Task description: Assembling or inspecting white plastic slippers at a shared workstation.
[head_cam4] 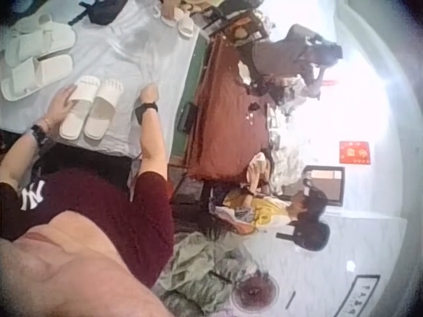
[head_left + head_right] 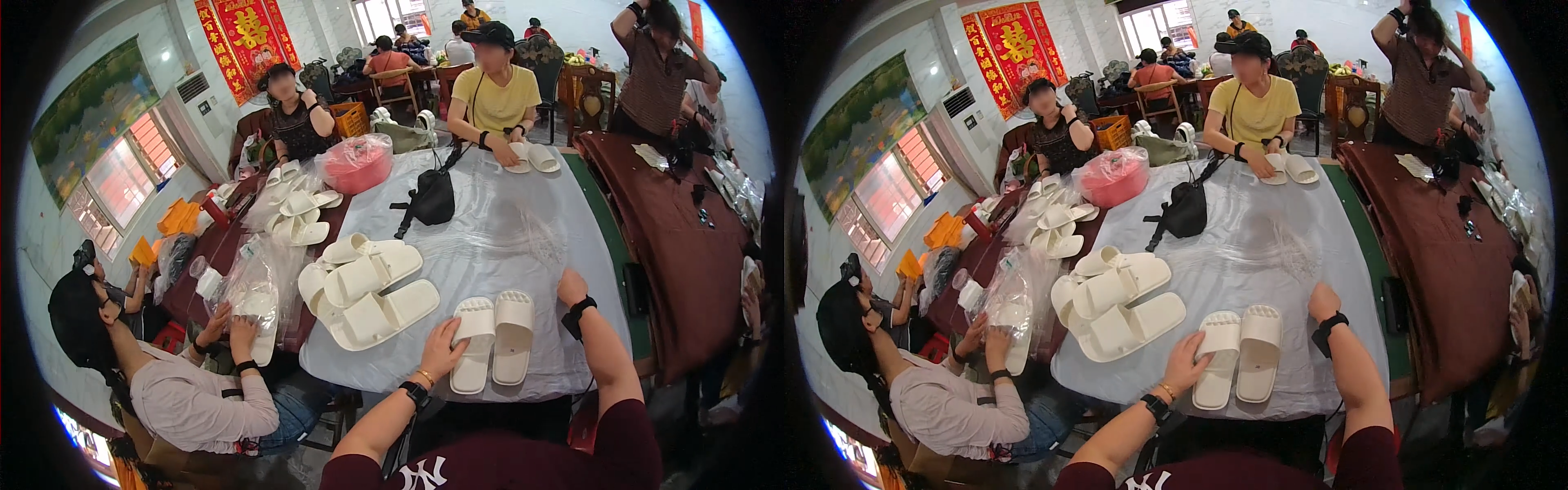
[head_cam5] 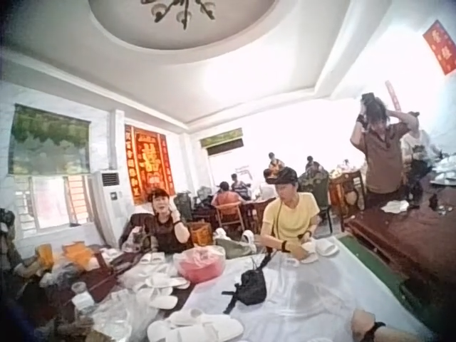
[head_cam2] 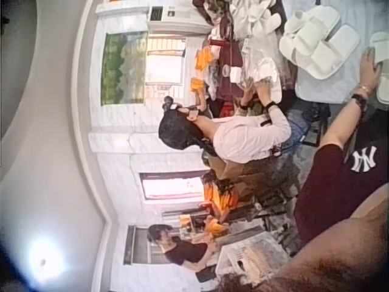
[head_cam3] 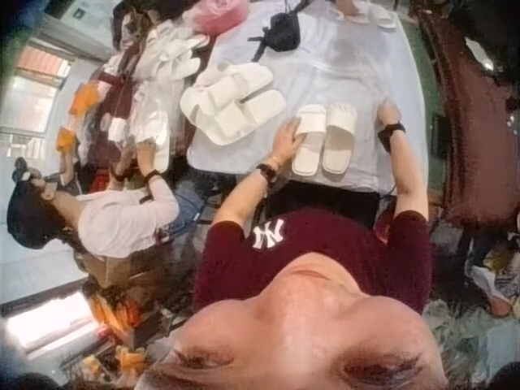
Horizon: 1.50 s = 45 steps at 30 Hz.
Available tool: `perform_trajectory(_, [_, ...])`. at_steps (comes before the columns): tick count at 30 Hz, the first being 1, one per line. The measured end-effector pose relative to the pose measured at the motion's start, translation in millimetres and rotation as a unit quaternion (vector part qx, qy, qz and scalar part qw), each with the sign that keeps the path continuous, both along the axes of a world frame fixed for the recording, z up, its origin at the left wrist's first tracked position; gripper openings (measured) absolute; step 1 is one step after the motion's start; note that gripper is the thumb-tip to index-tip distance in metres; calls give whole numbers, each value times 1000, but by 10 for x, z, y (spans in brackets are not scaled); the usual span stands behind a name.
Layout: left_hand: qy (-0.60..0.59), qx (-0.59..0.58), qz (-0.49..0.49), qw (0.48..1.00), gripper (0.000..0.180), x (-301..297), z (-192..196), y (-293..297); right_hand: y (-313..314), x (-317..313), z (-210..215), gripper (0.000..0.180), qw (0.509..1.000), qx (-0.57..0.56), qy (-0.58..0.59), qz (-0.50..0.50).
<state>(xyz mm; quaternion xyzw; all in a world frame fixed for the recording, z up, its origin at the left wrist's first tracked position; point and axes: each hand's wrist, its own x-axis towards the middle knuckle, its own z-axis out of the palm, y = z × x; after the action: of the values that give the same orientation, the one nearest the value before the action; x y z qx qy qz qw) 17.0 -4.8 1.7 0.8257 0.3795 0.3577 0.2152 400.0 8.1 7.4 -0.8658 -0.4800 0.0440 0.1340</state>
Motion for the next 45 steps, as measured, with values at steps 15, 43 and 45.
perform_trajectory(15, [-40, 50, -198, 978, 25, 1165, 697, -204, -876, -586, 898, 21, 896, -114, 421, 83])
perform_trajectory(43, [-208, -216, -173, 938, 12, 797, 1320, -443, 227, -222, 27, 34, 944, 23, 101, 313])
perform_trajectory(45, [-229, -257, -178, 922, 12, 619, 1458, -507, 249, -177, -16, 37, 953, 66, 43, 291])
